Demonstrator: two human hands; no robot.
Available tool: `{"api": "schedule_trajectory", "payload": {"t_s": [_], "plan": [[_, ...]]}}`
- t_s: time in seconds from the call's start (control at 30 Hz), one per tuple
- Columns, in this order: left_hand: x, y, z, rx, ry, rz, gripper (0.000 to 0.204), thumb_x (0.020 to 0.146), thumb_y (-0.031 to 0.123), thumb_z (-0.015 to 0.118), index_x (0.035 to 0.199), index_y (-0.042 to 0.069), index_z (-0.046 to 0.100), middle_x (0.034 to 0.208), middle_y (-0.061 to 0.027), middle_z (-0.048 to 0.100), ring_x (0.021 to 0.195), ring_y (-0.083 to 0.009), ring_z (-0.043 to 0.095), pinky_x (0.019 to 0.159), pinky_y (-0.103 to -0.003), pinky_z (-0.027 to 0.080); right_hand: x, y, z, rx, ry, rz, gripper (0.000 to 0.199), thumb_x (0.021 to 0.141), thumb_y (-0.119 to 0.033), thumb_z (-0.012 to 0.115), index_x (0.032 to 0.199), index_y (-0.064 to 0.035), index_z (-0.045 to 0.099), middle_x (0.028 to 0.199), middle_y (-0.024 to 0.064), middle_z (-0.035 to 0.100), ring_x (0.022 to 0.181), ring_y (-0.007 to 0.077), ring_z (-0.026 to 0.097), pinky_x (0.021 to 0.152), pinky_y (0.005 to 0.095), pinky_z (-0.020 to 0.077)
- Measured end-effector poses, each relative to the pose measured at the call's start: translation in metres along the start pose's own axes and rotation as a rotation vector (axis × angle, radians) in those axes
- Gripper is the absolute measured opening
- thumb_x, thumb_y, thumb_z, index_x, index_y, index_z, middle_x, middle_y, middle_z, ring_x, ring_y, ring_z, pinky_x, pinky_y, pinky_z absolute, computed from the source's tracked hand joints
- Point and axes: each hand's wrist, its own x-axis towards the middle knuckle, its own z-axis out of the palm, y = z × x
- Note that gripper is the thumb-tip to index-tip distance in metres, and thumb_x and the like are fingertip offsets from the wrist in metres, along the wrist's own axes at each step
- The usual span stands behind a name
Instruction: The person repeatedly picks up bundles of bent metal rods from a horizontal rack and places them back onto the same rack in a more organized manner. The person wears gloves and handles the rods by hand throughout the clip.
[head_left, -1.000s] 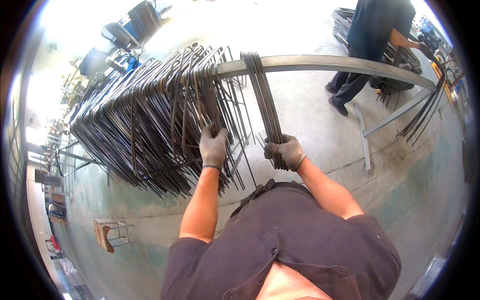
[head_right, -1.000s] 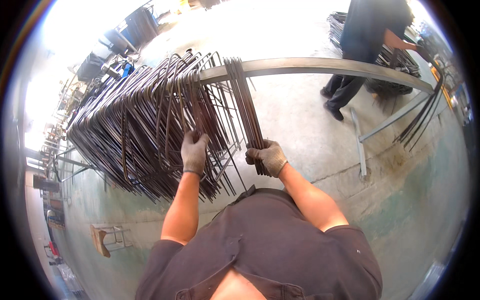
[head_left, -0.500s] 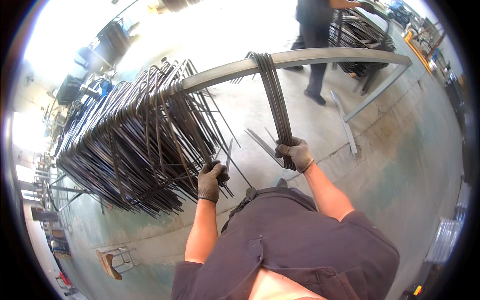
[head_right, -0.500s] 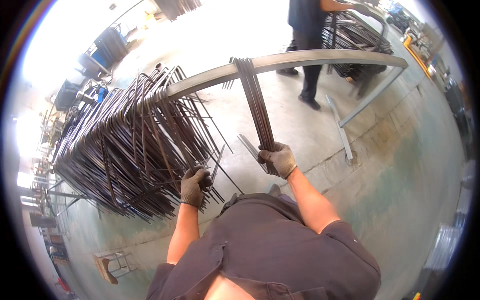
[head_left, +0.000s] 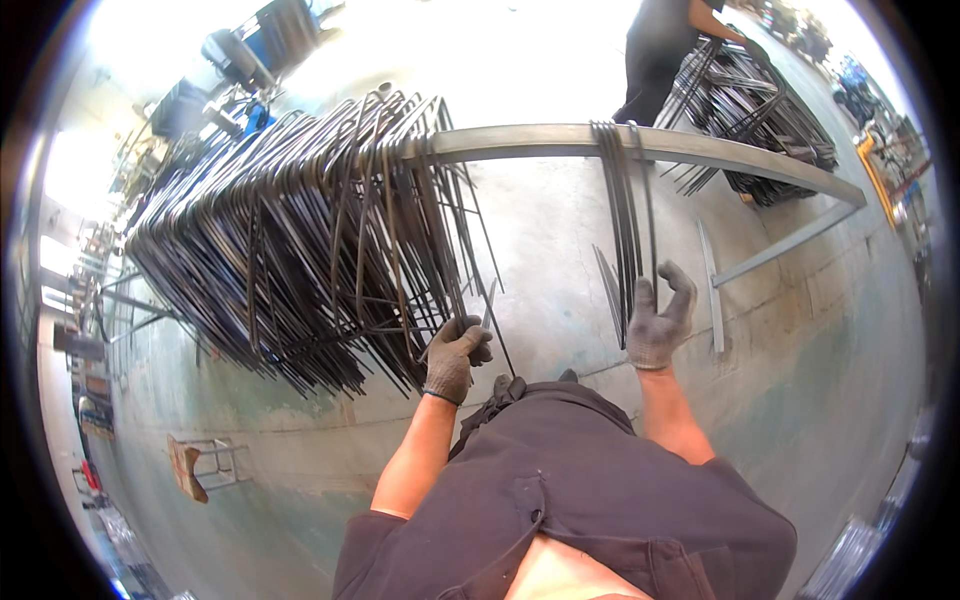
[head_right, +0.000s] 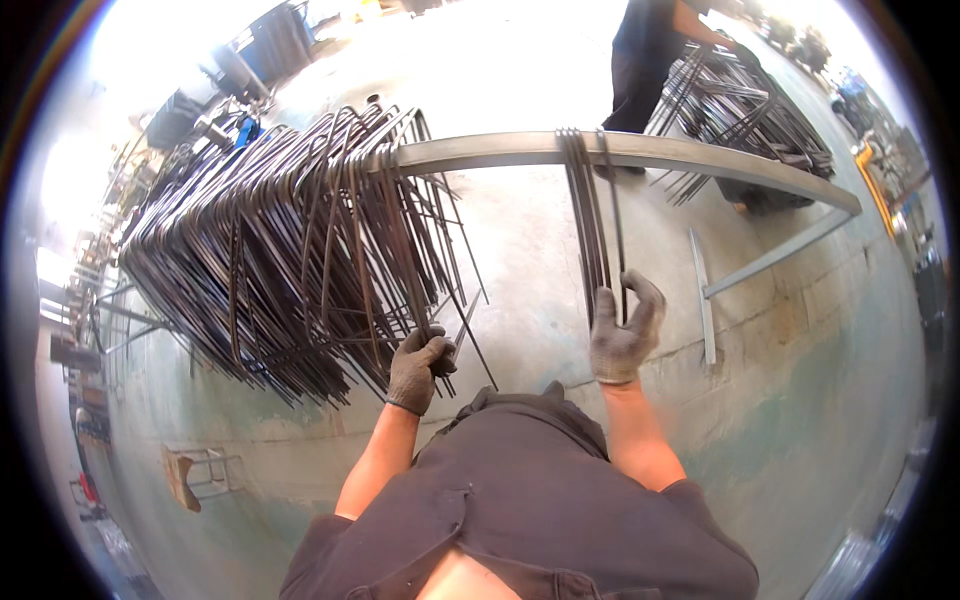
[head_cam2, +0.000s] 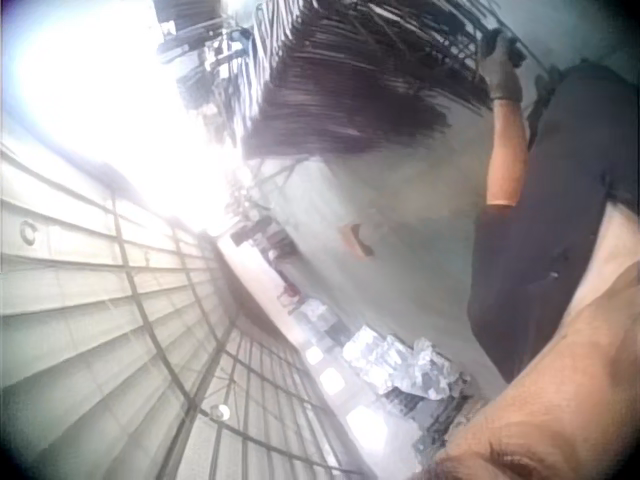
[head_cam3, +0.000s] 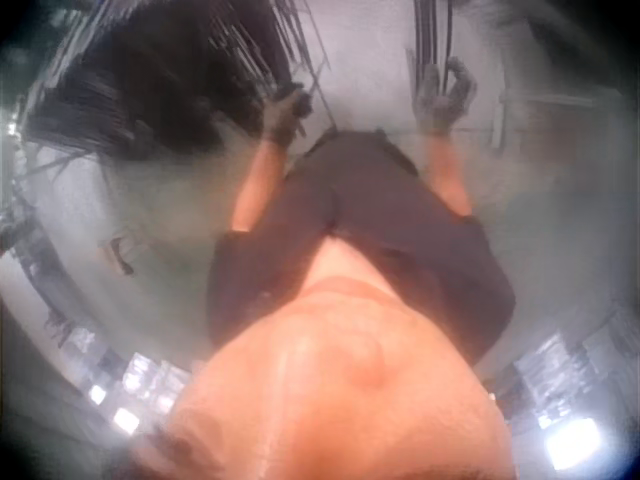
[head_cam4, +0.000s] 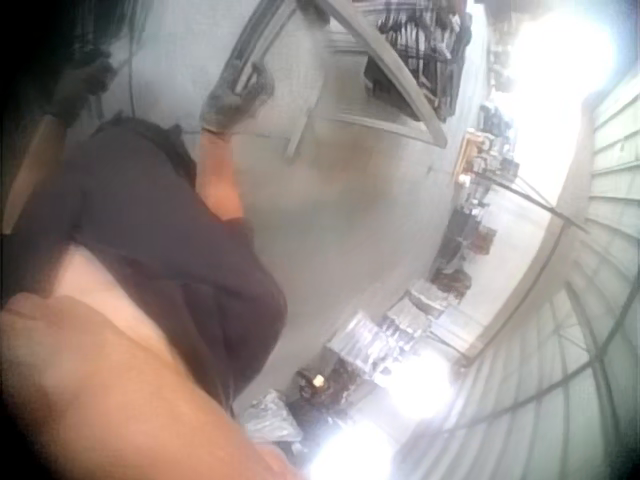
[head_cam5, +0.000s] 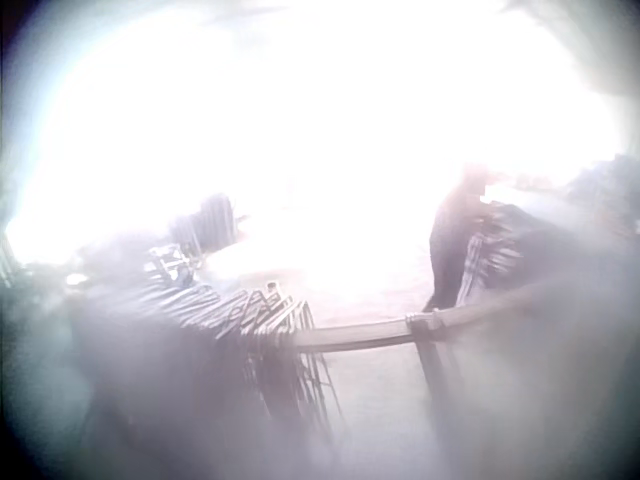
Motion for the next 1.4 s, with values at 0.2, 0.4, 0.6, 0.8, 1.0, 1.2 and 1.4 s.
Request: {"api": "schedule_trajectory", "payload": {"t_s": [0.2, 0.4, 0.6, 0.8, 1.0, 1.2, 1.4], "plan": [[-0.008, 0.051, 0.022, -0.039, 0.043, -0.037, 0.025, 0.108, 0.011, 0.071, 0.129, -0.001, 0.069, 0.096, -0.0100, 0.074, 0.068, -0.0154, 0.065, 0.059, -0.032, 0.051, 0.058, -0.099, 0.146, 0.390, -0.704, 0.122, 0.059, 0.104, -0.041, 0.083, 0.145, -0.0007, 0.069, 0.135, 0.0189, 0.078, 0.130, 0.0314, 0.073, 0.115, 0.0420, 0.0554], [-0.017, 0.098, 0.027, 0.027, 0.070, 0.065, 0.031, 0.104, 0.011, 0.073, 0.131, -0.003, 0.068, 0.102, -0.0112, 0.075, 0.076, -0.0162, 0.068, 0.068, -0.033, 0.057, 0.096, -0.116, 0.325, 1.093, -1.160, 0.608, 0.070, 0.108, -0.063, 0.071, 0.137, 0.0009, 0.076, 0.125, 0.0144, 0.081, 0.112, 0.0243, 0.074, 0.104, 0.0405, 0.0551], [-0.042, 0.073, 0.003, -0.003, 0.163, 0.118, 0.037, 0.100, 0.011, 0.074, 0.132, -0.006, 0.068, 0.105, -0.0085, 0.074, 0.080, -0.0155, 0.068, 0.073, -0.031, 0.057, 0.084, -0.150, 0.324, 1.073, -1.246, 0.622, 0.051, 0.104, -0.034, 0.083, 0.142, -0.0010, 0.071, 0.117, 0.0109, 0.081, 0.107, 0.0227, 0.078, 0.094, 0.0403, 0.0635], [-0.055, 0.052, -0.004, 0.074, 0.110, 0.140, 0.034, 0.096, 0.006, 0.073, 0.128, -0.004, 0.072, 0.104, -0.0074, 0.076, 0.084, -0.0157, 0.070, 0.077, -0.031, 0.055, 0.048, -0.119, 0.300, 1.097, -1.312, 0.572, 0.044, 0.102, -0.029, 0.085, 0.132, 0.0004, 0.073, 0.116, 0.0142, 0.082, 0.104, 0.0251, 0.081, 0.098, 0.0408, 0.0650], [-0.077, 0.054, 0.007, 0.006, 0.087, 0.178, 0.033, 0.098, 0.006, 0.073, 0.130, -0.004, 0.072, 0.111, -0.0074, 0.077, 0.094, -0.0159, 0.072, 0.086, -0.032, 0.056, -0.042, -0.092, 0.215, 0.877, -1.609, 0.475, 0.056, 0.096, -0.042, 0.090, 0.133, -0.0013, 0.080, 0.121, 0.0112, 0.084, 0.111, 0.0185, 0.075, 0.104, 0.0376, 0.0587], [-0.105, 0.046, -0.002, 0.549, 0.142, 0.216, 0.021, 0.100, 0.000, 0.073, 0.120, -0.003, 0.076, 0.103, -0.0047, 0.078, 0.095, -0.0107, 0.070, 0.086, -0.030, 0.057, -0.082, -0.067, 0.160, 1.134, -1.729, 0.462, 0.090, 0.082, -0.048, 0.097, 0.152, -0.0015, 0.064, 0.132, 0.0075, 0.076, 0.109, 0.0188, 0.072, 0.097, 0.0384, 0.0597], [-0.083, 0.053, -0.018, 0.422, 0.313, 0.269, 0.012, 0.103, 0.005, 0.076, 0.113, -0.001, 0.079, 0.093, 0.0012, 0.074, 0.086, -0.0087, 0.066, 0.079, -0.026, 0.054, -0.078, -0.074, 0.168, 1.511, -1.535, 0.825, 0.100, 0.093, -0.074, 0.082, 0.156, -0.0007, 0.057, 0.138, 0.0114, 0.072, 0.123, 0.0221, 0.071, 0.104, 0.0390, 0.0591]]}}
